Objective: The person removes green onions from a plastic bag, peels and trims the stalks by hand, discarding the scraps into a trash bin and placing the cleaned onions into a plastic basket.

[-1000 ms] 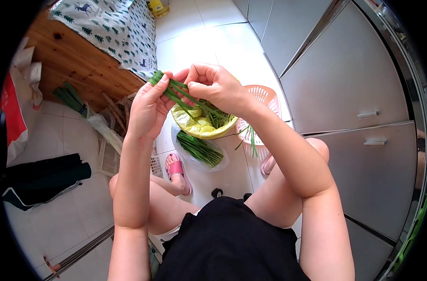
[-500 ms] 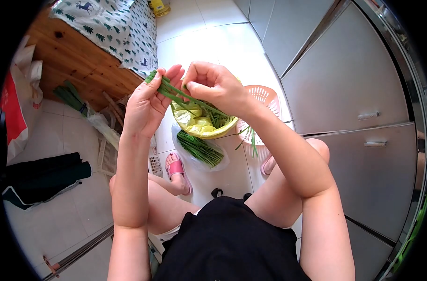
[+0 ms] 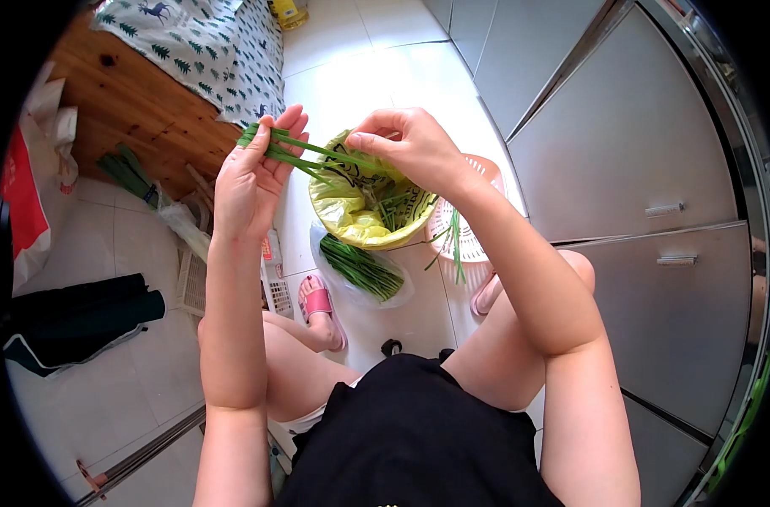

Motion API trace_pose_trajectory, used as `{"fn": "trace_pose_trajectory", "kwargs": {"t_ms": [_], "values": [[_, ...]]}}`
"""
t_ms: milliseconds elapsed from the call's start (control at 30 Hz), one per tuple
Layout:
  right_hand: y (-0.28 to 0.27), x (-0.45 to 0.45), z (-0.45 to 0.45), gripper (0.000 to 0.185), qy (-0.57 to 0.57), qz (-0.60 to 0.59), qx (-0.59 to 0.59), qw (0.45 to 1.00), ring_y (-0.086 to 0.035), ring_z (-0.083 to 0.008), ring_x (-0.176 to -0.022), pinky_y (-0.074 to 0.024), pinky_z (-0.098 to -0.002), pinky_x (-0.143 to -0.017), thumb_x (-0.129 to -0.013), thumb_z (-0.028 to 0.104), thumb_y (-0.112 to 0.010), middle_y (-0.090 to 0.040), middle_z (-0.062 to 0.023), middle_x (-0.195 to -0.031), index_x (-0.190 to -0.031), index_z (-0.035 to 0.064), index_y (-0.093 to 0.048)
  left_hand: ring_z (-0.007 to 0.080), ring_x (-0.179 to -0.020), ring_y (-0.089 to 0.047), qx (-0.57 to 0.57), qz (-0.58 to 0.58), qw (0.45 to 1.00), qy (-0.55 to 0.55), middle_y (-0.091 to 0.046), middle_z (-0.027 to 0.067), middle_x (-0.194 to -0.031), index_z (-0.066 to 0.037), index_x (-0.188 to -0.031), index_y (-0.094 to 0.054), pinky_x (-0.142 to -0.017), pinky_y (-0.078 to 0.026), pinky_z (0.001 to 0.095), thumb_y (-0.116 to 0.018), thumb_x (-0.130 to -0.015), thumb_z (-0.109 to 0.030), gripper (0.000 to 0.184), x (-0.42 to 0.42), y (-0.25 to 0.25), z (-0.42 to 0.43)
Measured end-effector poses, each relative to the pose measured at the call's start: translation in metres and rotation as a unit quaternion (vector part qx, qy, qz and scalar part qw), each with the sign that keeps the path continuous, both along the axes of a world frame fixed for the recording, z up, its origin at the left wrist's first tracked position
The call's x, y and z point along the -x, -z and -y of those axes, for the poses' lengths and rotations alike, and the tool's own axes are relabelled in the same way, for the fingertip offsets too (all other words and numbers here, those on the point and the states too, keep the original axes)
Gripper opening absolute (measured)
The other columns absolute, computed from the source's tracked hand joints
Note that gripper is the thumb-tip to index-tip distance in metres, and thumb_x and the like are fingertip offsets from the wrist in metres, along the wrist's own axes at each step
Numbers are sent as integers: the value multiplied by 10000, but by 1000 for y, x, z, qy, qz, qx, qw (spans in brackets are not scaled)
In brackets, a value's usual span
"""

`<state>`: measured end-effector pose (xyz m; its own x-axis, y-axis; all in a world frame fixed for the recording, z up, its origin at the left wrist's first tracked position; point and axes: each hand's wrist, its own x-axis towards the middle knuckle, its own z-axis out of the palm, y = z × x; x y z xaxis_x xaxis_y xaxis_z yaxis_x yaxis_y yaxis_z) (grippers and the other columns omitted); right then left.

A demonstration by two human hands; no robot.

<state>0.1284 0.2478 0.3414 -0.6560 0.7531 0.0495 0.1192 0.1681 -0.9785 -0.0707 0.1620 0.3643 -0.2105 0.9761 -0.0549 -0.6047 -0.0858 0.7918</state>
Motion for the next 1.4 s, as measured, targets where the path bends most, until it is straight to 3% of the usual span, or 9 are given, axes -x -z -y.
{"fn": "trace_pose_trajectory", "kwargs": {"t_ms": [167,267,367,667,867,1167,1400], "values": [[2,-1,-2,223,18,-11,-25,999,-604,-79,-823,-488,-223,-740,-909,236,-634,-661,-34,-898,-967,21,-651,305,-1186,-541,7,11,1000,-6,-562,236,-1231,3,-1089,-471,-1001,-470,392,-398,-1012,-143,181,0,0,0],[-4,0,0,258,-3,-101,71,992,-624,-101,-841,-498,-238,-742,-898,244,-650,-665,-48,-919,-1031,23,-639,304,-1188,-539,7,19,1000,-5,-562,233,-1231,3,-1088,-472,-1007,-467,393,-399,-1012,-144,181,0,1,0],[-11,0,5,283,-35,-94,153,983,-638,-114,-843,-503,-250,-753,-894,245,-654,-673,-67,-919,-1067,23,-633,303,-1188,-539,8,22,1000,-7,-563,231,-1231,3,-1088,-473,-1008,-467,392,-400,-1012,-144,181,1,2,-1],[-15,2,12,286,-83,-66,160,981,-648,-113,-802,-499,-246,-761,-888,216,-662,-686,-61,-842,-1097,23,-629,300,-1182,-544,10,1,1000,-10,-564,231,-1231,0,-1092,-476,-990,-476,384,-405,-1011,-144,179,0,4,-2],[-15,5,15,264,-102,-74,156,980,-631,-83,-758,-454,-210,-669,-908,218,-631,-682,-44,-809,-1093,30,-632,293,-1175,-550,13,-11,1000,1,-577,228,-1214,5,-1089,-486,-972,-483,373,-402,-1012,-138,183,-4,4,-1],[-5,8,14,148,-91,-127,136,978,-487,-43,-630,-385,-197,-593,-890,67,-485,-561,19,-710,-943,45,-622,293,-1194,-537,29,-35,998,33,-547,233,-1260,-18,-1093,-503,-1000,-471,383,-412,-1008,-149,181,-14,5,2],[-3,4,10,147,-67,-105,91,988,-454,-39,-629,-358,-189,-588,-882,72,-469,-559,22,-748,-866,51,-614,288,-1194,-539,23,-40,999,26,-556,226,-1254,-25,-1088,-509,-1003,-463,376,-417,-1008,-156,178,-11,8,0]]}}
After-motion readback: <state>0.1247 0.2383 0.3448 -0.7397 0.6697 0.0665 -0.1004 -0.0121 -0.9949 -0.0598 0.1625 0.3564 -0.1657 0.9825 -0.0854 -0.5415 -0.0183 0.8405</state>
